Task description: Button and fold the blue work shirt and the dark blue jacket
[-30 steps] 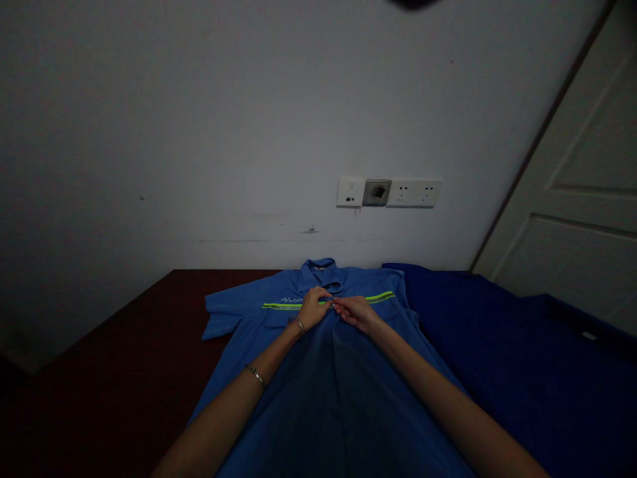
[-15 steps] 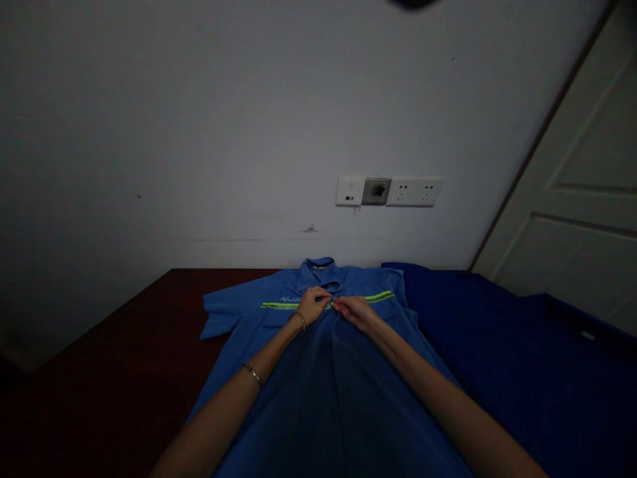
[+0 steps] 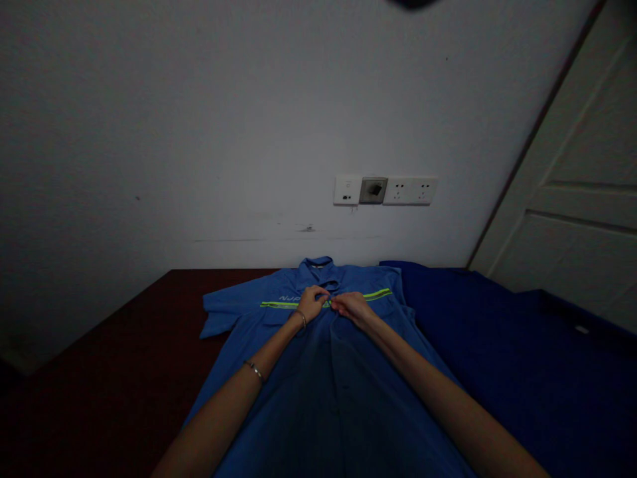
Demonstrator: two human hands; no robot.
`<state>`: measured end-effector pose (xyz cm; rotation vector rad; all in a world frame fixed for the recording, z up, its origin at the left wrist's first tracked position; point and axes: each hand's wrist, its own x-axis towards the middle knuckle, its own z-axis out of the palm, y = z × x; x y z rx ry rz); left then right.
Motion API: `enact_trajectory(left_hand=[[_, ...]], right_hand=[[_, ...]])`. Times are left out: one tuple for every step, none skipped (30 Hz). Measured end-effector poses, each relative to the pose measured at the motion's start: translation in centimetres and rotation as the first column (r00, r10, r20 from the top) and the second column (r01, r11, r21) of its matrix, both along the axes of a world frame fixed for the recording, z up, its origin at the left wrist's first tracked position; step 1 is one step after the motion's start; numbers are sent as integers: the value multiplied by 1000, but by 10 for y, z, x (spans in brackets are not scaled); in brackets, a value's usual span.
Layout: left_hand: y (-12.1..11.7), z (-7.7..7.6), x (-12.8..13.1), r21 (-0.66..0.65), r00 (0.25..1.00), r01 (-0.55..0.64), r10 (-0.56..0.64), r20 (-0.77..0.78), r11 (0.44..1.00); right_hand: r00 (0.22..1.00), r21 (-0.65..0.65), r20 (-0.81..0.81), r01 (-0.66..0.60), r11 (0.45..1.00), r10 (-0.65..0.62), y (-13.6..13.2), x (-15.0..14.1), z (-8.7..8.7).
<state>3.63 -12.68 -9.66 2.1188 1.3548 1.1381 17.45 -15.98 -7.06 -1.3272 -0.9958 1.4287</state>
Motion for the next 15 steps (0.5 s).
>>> enact_trajectory(left_hand=[[1,-1,0,-12,1000,-1,1,0,1000],[2,-2,0,-20,1000,4,-4,1,1000],[3,-2,0,-27,1000,9,-9,1,1000],[4,-3,-1,-31,1000,15,-15,-1,999],[5,-4,-1,-34,1000,19,-19,-3,999],[5,-4,-1,-39,1000,21,-21,-6,999],[6,-4,-2,-45,1000,23,-24,-11,999],[6,-4,-2,-51,999,29,-30,-15,998],[6,-3,-2,-55,999,37,-38,-19,998],[7,-3,-2,-59,999,46,-48,-23,997],[7,-2,-2,-65,998,52,-54,-29,997],[7,-1,-2,-71,998,53,-56,-37,996],[6,-1,-2,-80,998,49,-53,-46,996],[6,0,-2,-93,997,40,-46,-58,995],[6,0,-2,-109,997,29,-37,-70,994]], right_hand=[[1000,9,14,1,1000,-1,0,0,0],[1000,18,28,1,1000,-1,0,-1,0],[999,27,41,1,1000,-2,-1,-1,0],[998,35,55,1,999,-3,-1,-1,0],[998,43,69,1,999,-4,-2,-1,0],[997,51,83,-1,999,-3,-2,-2,1],[995,58,98,-5,998,-1,-3,-2,2],[994,66,113,-10,998,2,-3,-2,3],[992,74,129,-17,997,7,-4,-2,4],[989,82,146,-25,996,13,-4,-2,4],[986,91,164,-34,995,18,-5,-1,5],[983,100,182,-42,994,23,-4,-1,5],[979,111,202,-51,993,28,-4,-1,5],[974,122,222,-61,991,33,-4,0,4],[969,134,244,-72,988,37,-3,0,4]])
